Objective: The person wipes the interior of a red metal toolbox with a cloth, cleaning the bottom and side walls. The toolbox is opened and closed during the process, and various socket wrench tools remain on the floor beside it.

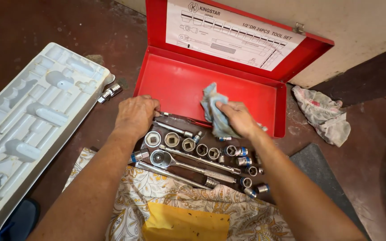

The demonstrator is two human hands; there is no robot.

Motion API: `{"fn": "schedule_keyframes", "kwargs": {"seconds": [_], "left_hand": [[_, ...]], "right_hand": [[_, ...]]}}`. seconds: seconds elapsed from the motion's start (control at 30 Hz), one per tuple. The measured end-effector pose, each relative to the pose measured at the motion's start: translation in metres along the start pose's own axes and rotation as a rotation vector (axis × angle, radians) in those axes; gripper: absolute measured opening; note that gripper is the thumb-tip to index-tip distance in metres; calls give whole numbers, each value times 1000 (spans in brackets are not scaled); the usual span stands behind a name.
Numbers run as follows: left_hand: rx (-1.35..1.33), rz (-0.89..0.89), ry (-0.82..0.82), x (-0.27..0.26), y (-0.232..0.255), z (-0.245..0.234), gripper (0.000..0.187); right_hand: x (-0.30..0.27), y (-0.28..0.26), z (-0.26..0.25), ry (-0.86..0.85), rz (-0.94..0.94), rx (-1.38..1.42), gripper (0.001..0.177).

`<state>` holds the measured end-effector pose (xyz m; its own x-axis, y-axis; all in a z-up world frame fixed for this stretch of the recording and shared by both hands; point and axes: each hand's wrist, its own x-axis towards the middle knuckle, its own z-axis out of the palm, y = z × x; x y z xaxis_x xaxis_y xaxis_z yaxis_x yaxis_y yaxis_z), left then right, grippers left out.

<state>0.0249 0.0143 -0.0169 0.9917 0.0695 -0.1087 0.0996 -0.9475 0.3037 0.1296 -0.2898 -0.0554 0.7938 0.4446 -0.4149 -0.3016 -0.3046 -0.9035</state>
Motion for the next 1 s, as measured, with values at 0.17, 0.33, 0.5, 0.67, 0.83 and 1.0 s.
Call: {"fn": "schedule_keyframes", "kwargs": {"seconds": [0.17,0.33,0.5,0.67,0.83,1.0], "left_hand": [[-25,-19,-17,0,1,0,12],[-29,-29,-14,-2,2,-2,12],[-5,-46,-46,-1,5,-6,14],[18,-65,-75,-4,9,-5,15],[47,-59,-69,-3,8,-9,16],[55,-47,-63,-1,9,-9,16]], "right_hand": [[-38,-5,-16,-12,-55,-267,26],[-66,-14,-15,248,157,-650,30],[-79,-19,-10,237,-110,-783,31],[-60,-22,21,134,-293,-1284,28],[-33,-17,54,-49,-497,-1509,22],[-26,-41,48,-97,-603,-1302,21]]}}
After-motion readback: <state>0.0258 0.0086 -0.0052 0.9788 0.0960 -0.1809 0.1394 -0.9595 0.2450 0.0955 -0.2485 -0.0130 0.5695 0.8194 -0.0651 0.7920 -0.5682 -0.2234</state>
